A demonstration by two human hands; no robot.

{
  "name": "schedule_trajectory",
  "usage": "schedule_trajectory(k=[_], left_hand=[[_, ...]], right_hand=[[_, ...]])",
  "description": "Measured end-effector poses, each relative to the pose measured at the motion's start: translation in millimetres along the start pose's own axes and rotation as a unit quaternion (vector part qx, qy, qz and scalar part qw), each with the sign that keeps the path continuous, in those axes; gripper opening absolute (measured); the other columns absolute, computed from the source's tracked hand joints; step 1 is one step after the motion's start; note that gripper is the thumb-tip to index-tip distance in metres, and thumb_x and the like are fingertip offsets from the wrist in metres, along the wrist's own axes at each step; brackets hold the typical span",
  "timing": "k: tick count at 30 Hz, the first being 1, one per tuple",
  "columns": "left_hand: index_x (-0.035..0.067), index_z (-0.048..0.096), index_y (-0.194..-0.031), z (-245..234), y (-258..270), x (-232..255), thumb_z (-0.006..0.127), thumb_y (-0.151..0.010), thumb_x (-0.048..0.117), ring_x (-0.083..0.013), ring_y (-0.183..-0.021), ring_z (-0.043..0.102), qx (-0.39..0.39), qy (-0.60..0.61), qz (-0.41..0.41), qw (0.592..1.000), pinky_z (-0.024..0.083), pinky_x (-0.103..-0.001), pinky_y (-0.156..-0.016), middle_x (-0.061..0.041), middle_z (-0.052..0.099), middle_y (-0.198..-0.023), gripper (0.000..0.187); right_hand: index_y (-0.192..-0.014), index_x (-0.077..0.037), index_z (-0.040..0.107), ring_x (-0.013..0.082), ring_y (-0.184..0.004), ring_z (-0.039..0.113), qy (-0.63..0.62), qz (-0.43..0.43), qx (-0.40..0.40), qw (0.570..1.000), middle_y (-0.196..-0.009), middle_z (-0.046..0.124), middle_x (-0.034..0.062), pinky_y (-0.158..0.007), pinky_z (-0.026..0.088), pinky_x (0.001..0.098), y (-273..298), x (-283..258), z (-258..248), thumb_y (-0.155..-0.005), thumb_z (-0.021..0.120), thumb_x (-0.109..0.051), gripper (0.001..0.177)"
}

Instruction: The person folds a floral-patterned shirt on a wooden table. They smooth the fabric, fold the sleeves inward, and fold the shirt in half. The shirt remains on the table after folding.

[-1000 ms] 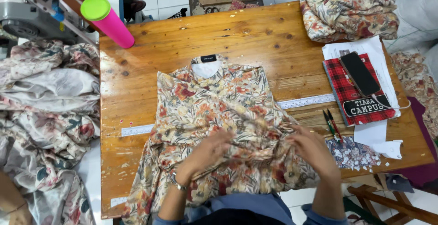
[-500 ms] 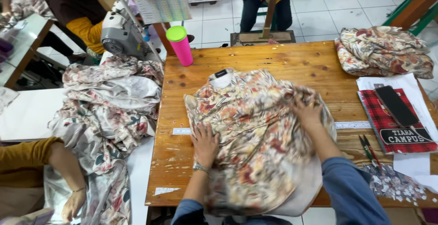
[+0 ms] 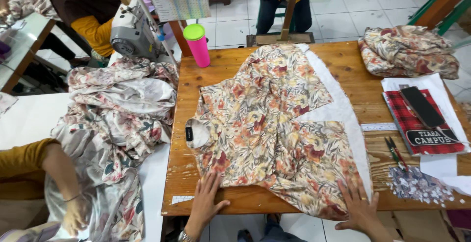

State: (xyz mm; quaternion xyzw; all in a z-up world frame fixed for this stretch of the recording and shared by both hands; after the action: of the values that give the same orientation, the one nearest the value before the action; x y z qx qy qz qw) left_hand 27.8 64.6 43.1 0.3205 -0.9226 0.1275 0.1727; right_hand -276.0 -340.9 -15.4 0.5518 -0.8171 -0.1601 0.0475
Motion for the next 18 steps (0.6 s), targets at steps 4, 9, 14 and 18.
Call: schedule_trajectory(k=[4,9,14,18], left_hand=[[0.019,0.069,-0.13,13,41,-32,0.078,-0.086,0.028,-0.026,-0.122,0.059,0.055,0.032,0.018,0.998,0.043,-0.041,-0.104,-0.002,0.067,-0.132,0.046],[0.012,0.081,-0.095,8,43,-68,0.077,-0.08,0.01,-0.0207,-0.09,0.073,0.002,0.188,-0.059,0.98,0.051,-0.038,-0.085,-0.005,0.077,-0.09,0.016],[0.008,0.078,-0.098,-80,27,-71,0.071,-0.086,0.005,-0.0192,-0.084,0.076,0.124,0.222,-0.141,0.957,0.058,-0.033,-0.075,-0.008,0.076,-0.089,0.014],[0.009,0.075,-0.096,-125,-57,-43,0.069,-0.096,0.02,-0.0307,-0.089,0.068,0.172,-0.064,-0.199,0.963,0.052,-0.042,-0.079,-0.007,0.069,-0.093,0.012]], right_hand=[[-0.127,-0.029,0.055,0.0181,-0.133,0.05,-0.058,0.093,0.129,0.986,-0.135,0.057,-0.0044,-0.124,0.031,0.056,69,43,0,-0.072,0.081,-0.023,0.061],[-0.107,-0.009,0.078,0.0198,-0.103,0.074,-0.494,0.155,0.186,0.835,-0.114,0.074,0.0079,-0.088,0.061,0.0403,119,128,-64,-0.073,0.073,0.011,0.039],[-0.116,-0.005,0.072,0.0154,-0.089,0.069,-0.46,0.098,0.261,0.843,-0.099,0.076,0.0085,-0.077,0.056,0.0297,25,157,-160,-0.089,0.066,0.002,0.028],[-0.108,0.0,0.069,0.0142,-0.077,0.058,-0.404,0.026,0.23,0.885,-0.086,0.069,0.0119,-0.068,0.048,0.0341,-183,131,-225,-0.093,0.071,-0.008,0.017]])
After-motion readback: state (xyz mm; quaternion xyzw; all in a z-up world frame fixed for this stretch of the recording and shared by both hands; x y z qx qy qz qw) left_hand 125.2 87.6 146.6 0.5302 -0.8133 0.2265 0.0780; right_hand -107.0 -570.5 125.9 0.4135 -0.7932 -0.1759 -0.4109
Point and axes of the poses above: each hand's wrist, its own y-axis away from the middle knuckle, its own z-axis out of the palm, x = y × z, the point moved 10 cm from there along -y, towards the middle knuckle
